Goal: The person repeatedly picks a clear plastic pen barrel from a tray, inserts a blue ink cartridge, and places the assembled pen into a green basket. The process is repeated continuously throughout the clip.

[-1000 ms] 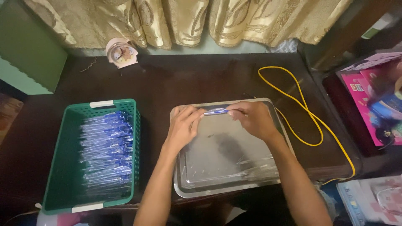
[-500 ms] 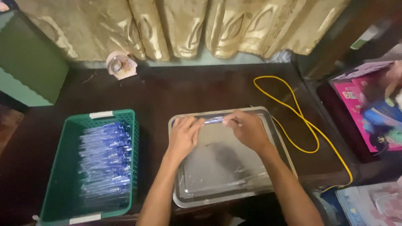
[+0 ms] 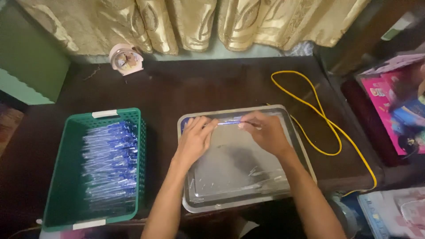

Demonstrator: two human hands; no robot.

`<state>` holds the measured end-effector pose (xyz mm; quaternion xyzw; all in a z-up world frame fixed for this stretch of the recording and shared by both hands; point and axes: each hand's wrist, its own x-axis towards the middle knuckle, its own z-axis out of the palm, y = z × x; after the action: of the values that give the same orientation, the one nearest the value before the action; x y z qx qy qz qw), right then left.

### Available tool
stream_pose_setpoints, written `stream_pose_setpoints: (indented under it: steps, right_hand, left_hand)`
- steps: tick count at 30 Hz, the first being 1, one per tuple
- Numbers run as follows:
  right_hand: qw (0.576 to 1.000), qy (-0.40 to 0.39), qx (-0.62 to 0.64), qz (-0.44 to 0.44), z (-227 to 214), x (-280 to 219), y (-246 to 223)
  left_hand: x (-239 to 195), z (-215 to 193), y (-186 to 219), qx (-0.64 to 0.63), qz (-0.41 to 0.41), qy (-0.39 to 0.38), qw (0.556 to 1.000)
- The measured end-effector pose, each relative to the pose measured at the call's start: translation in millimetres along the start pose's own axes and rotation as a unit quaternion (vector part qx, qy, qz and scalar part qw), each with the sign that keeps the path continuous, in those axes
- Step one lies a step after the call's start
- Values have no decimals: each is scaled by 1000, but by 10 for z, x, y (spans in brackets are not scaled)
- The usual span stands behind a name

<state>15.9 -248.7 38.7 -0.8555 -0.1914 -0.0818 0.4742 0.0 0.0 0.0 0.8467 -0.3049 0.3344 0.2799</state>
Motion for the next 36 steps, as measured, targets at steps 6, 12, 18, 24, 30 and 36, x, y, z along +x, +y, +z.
stream_pose_setpoints:
  steps: [6, 12, 18, 24, 30, 36]
  right_hand:
    - [999, 9, 23, -38, -48, -157, -197]
    - [991, 27, 102, -87, 82, -311, -332]
    - [986, -21, 124, -113, 25, -370, -480]
    - [981, -55, 143, -116, 187, -496, -519]
    - [990, -99, 22, -96, 85, -568, -506]
    - [987, 3, 156, -19, -121, -576, -326]
  left_hand:
    - [-11, 18, 86, -27, -17, -41, 999]
    - [10, -252, 483, -17, 8, -89, 996]
    - [-68, -480, 666, 11, -7, -132, 991]
    - [-200, -832, 800, 12, -47, -149, 988]
    - [-451, -1595, 673, 58, -126, -193, 971]
    - [-645, -2445, 90, 220, -261, -163, 926]
